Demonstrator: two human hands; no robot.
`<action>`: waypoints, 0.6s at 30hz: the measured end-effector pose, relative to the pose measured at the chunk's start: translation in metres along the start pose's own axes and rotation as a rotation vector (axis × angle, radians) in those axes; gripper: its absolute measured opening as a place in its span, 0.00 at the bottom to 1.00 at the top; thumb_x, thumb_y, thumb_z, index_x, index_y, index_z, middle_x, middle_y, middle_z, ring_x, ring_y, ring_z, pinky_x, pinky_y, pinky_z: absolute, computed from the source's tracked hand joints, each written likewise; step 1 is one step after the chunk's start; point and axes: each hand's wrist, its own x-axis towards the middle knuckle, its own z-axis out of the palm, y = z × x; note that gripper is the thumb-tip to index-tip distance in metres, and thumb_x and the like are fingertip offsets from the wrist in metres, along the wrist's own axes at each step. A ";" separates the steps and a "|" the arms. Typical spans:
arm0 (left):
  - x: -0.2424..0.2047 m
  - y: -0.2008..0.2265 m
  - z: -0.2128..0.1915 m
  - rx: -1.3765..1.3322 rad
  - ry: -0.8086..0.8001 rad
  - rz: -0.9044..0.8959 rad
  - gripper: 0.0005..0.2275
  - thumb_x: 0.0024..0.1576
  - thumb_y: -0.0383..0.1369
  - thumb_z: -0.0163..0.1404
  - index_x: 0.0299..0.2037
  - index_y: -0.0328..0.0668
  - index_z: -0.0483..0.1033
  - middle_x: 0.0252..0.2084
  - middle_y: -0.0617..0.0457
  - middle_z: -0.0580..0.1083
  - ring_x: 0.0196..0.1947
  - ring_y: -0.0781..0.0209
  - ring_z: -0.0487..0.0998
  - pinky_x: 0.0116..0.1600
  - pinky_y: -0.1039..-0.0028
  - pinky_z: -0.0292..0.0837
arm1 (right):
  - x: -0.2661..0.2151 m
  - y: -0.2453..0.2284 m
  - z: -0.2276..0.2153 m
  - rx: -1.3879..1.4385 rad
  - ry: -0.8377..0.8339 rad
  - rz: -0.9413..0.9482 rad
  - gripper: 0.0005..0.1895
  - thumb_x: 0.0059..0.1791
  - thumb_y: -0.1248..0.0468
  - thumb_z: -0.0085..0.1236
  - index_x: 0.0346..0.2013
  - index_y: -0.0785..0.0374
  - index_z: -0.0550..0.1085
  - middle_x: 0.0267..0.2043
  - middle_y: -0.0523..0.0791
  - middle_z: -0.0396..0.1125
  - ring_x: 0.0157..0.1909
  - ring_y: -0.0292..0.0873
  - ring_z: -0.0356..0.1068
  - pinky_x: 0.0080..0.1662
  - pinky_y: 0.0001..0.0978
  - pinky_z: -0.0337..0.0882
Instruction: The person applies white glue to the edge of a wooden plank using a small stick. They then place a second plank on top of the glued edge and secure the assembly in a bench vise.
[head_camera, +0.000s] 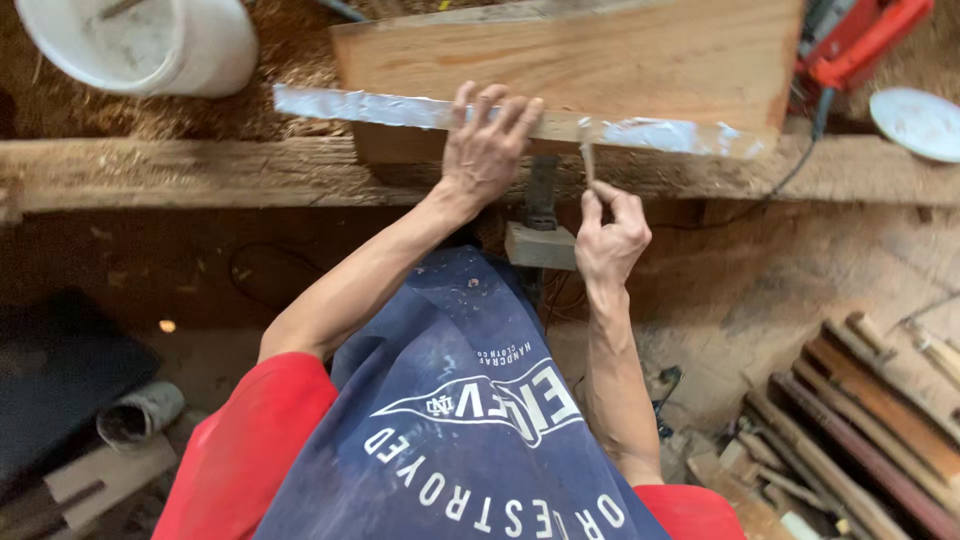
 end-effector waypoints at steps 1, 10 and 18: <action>-0.001 -0.002 -0.006 -0.043 0.021 0.001 0.22 0.57 0.37 0.57 0.62 0.43 0.72 0.56 0.48 0.75 0.60 0.48 0.68 0.69 0.46 0.49 | -0.004 -0.010 0.000 0.025 -0.042 -0.030 0.08 0.51 0.71 0.65 0.45 0.65 0.80 0.40 0.51 0.74 0.41 0.46 0.75 0.44 0.39 0.75; -0.111 -0.054 -0.104 -0.262 0.405 -0.244 0.12 0.57 0.32 0.62 0.49 0.48 0.77 0.44 0.57 0.76 0.46 0.56 0.74 0.56 0.61 0.66 | 0.009 -0.162 0.071 0.207 -0.329 -0.270 0.08 0.54 0.70 0.60 0.49 0.64 0.78 0.43 0.51 0.74 0.41 0.49 0.76 0.43 0.38 0.75; -0.207 -0.164 -0.097 -0.520 0.219 -0.724 0.09 0.54 0.32 0.61 0.43 0.43 0.80 0.37 0.50 0.77 0.40 0.50 0.78 0.47 0.62 0.75 | 0.031 -0.303 0.337 -0.433 -0.608 -0.870 0.06 0.49 0.69 0.56 0.39 0.63 0.78 0.40 0.50 0.72 0.37 0.49 0.75 0.34 0.44 0.75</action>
